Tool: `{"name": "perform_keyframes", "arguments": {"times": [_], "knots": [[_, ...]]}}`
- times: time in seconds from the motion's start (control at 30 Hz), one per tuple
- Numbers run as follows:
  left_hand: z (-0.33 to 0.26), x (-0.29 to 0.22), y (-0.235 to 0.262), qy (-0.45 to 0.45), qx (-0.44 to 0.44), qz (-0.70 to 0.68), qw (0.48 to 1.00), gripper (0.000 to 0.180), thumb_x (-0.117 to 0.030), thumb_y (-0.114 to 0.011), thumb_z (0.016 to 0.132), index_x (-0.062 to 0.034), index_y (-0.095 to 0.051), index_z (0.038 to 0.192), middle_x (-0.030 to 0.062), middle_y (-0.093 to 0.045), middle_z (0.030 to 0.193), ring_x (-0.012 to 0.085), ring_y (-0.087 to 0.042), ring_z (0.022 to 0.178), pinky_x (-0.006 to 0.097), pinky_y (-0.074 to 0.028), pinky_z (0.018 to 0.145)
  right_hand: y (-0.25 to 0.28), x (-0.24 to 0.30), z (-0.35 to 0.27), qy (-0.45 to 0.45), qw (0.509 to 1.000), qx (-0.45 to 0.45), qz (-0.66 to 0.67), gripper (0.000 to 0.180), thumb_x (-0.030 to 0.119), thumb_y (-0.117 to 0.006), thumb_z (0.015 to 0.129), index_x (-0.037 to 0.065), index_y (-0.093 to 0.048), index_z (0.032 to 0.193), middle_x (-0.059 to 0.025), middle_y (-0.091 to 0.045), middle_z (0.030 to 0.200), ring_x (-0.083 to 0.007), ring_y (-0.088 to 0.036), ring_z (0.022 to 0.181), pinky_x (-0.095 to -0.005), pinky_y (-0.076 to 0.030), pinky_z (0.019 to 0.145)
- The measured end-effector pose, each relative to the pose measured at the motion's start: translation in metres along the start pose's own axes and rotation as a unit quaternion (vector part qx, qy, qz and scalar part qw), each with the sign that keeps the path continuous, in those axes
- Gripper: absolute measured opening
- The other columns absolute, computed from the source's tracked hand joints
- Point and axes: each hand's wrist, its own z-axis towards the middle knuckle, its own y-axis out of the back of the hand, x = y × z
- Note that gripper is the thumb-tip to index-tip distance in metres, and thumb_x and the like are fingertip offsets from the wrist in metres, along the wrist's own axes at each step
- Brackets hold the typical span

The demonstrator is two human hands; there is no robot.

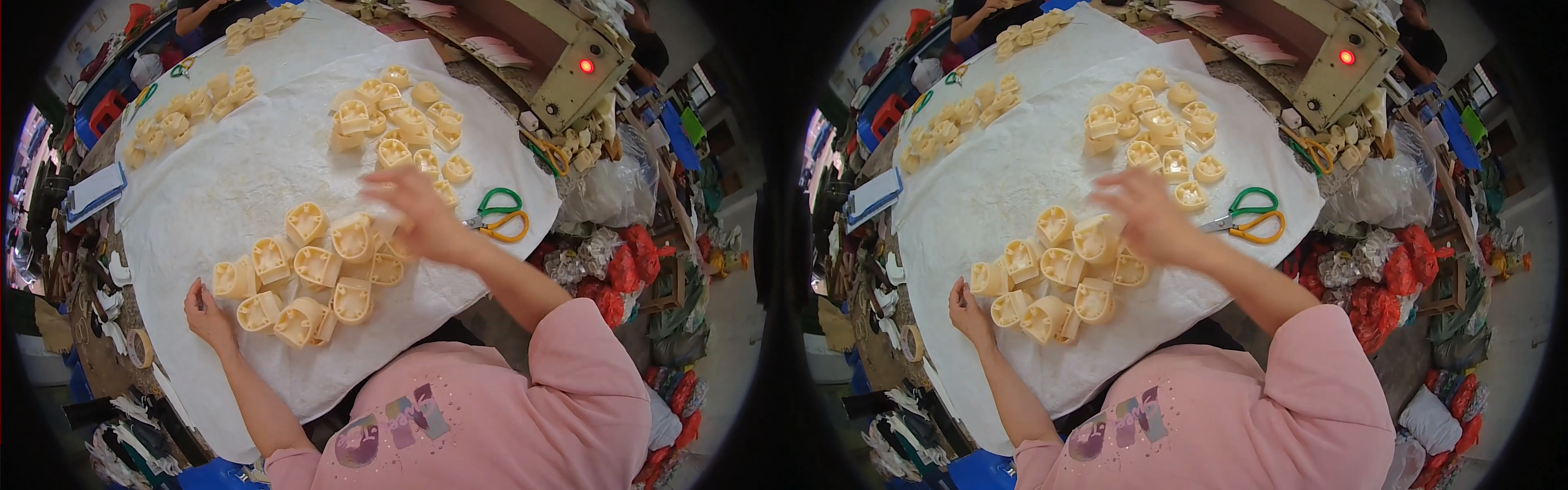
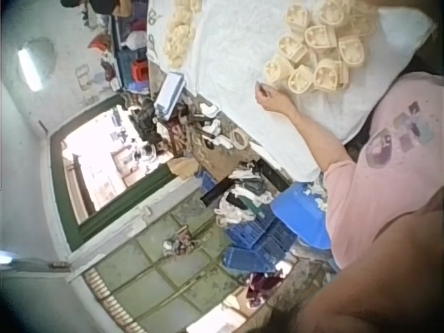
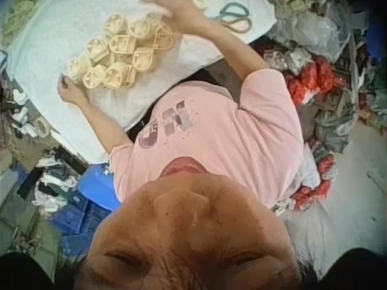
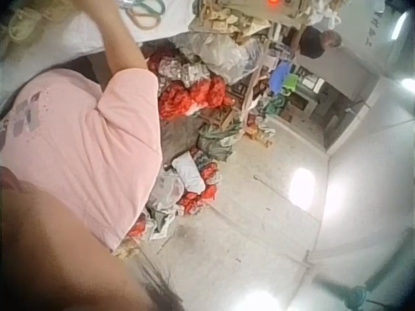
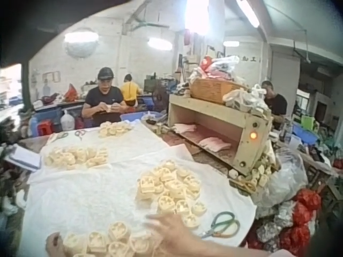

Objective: The worker is inspecting and organizing plastic or foam shoe sole components, occasionally using scissors to trim excess material.

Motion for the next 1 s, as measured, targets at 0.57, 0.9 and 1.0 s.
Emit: {"name": "perform_keyframes", "arguments": {"times": [0.57, 0.9, 1.0], "knots": [[-0.001, -0.006, -0.002, -0.007, -0.017, 0.028, 0.999, 0.025, -0.011, -0.053, 0.089, 0.0017, -0.064, 0.108, 0.0117, -0.067, 0.095, 0.0183, -0.061, 0.082, 0.030, -0.048, 0.075, 0.052, -0.157, -0.066, -0.197, 0.975, 0.094, -0.040, 0.051, -0.009, -0.057, 0.072, 0.008, -0.055, 0.120, -0.0074, -0.051, 0.128, -0.0273, -0.044, 0.119, -0.0370, -0.039, 0.098], [0.001, 0.004, -0.001, -0.011, -0.021, 0.024, 0.999, 0.025, -0.008, -0.050, 0.088, 0.0024, -0.064, 0.107, 0.0113, -0.067, 0.093, 0.0173, -0.061, 0.081, 0.029, -0.048, 0.073, 0.054, -0.116, -0.061, -0.169, 0.984, -0.048, 0.028, 0.039, 0.009, -0.067, 0.075, 0.010, -0.059, 0.113, -0.0068, -0.056, 0.116, -0.0281, -0.051, 0.104, -0.0370, -0.044, 0.090], [0.001, 0.002, -0.004, -0.022, -0.017, 0.009, 1.000, 0.026, -0.008, -0.050, 0.088, 0.0024, -0.063, 0.108, 0.0107, -0.067, 0.093, 0.0166, -0.060, 0.080, 0.029, -0.048, 0.072, 0.038, -0.095, -0.059, -0.112, 0.983, 0.111, -0.093, 0.047, 0.006, -0.067, 0.072, 0.010, -0.057, 0.118, -0.0078, -0.053, 0.121, -0.0291, -0.048, 0.111, -0.0363, -0.042, 0.094]]}}
